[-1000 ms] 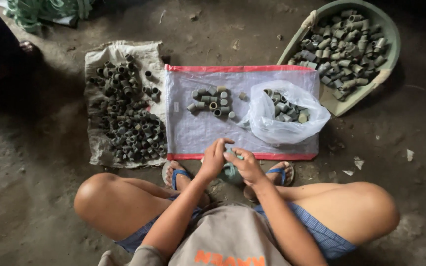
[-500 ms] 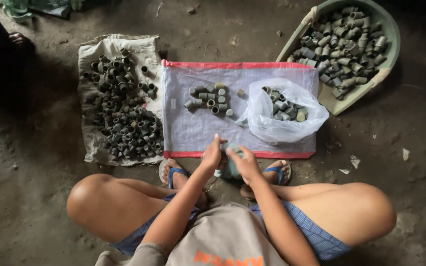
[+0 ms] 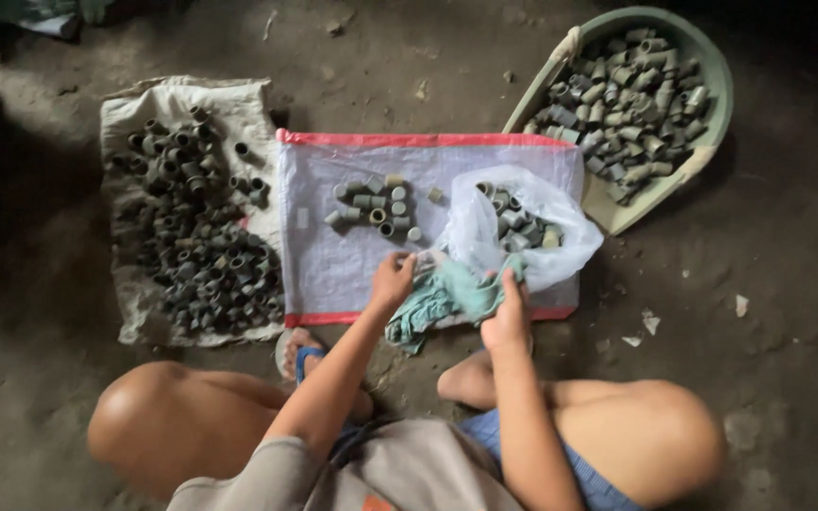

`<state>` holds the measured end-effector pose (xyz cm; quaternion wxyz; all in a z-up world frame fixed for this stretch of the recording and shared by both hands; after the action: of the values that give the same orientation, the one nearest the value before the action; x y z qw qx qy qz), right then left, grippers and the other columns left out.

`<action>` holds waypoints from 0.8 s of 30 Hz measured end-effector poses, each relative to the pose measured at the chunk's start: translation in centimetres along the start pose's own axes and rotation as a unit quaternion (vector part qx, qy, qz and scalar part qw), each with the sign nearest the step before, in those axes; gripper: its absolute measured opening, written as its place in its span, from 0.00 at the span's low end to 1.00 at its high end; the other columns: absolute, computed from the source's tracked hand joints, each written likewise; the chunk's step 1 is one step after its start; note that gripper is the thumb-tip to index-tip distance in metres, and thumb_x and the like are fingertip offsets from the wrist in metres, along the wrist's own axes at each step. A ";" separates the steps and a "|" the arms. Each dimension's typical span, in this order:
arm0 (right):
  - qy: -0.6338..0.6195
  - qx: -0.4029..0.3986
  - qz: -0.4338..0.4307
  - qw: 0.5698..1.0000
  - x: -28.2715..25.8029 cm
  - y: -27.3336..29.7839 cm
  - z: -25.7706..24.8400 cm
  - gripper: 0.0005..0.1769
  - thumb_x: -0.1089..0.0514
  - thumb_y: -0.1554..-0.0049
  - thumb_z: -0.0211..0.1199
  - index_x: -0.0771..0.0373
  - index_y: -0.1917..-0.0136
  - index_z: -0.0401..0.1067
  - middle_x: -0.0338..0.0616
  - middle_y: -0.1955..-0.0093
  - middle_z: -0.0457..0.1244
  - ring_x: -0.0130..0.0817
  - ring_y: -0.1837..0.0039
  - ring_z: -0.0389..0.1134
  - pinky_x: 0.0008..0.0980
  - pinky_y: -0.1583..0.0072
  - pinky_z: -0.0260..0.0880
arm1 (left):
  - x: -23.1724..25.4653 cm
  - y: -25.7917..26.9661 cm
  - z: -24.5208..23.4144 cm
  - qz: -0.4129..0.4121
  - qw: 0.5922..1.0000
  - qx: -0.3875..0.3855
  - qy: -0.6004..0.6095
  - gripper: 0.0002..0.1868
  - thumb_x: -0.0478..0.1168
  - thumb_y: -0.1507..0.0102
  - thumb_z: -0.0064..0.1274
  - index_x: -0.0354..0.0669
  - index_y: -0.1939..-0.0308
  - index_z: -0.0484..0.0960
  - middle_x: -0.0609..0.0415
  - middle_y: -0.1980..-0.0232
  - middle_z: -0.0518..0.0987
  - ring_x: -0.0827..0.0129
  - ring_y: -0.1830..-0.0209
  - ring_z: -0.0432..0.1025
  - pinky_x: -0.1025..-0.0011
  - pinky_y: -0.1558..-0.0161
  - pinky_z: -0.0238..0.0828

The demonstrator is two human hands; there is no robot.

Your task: The person is cleaning small grey pipe fittings with a cloth and sorting them into a plastic bag while sitting on the floor.

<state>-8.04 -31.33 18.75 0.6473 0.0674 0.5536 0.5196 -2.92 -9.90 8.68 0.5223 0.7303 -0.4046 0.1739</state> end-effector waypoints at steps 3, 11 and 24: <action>0.025 0.021 0.014 0.999 1.7 -1.4 -0.8 0.20 0.53 0.36 0.63 0.57 0.33 0.67 0.45 0.37 0.64 0.36 0.38 0.69 0.41 0.37 0.76 | 5.0 -2.8 1.7 0.020 0.999 0.023 0.037 0.28 0.62 0.33 0.50 0.46 0.39 0.80 0.40 0.53 0.85 0.46 0.45 0.78 0.51 0.41 0.71; 0.308 -0.012 -0.023 0.951 6.9 -1.6 -3.6 0.24 0.54 0.39 0.63 0.62 0.32 0.73 0.67 0.34 0.63 0.52 0.32 0.63 0.51 0.31 0.66 | 16.6 -2.0 5.6 0.028 0.997 -0.026 -0.072 0.47 0.58 0.46 0.68 0.25 0.35 0.72 0.25 0.38 0.75 0.36 0.34 0.70 0.44 0.32 0.66; 0.336 0.036 0.052 0.940 9.8 -3.1 -3.0 0.16 0.49 0.37 0.60 0.47 0.37 0.78 0.43 0.51 0.71 0.36 0.51 0.71 0.39 0.49 0.76 | 11.7 -1.3 7.4 0.208 0.957 0.025 0.203 0.20 0.35 0.34 0.44 0.31 0.42 0.82 0.27 0.46 0.80 0.40 0.38 0.72 0.48 0.37 0.69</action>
<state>-10.08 -26.91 9.26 0.3922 -0.0589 0.7533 0.5247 3.99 -21.17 12.86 0.5267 0.5923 -0.4288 0.4334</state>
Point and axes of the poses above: each hand's wrist, its own y-axis away from the middle knuckle, its own z-axis out of the palm, x = y × z, the point moved 2 cm from there along -y, towards the middle knuckle
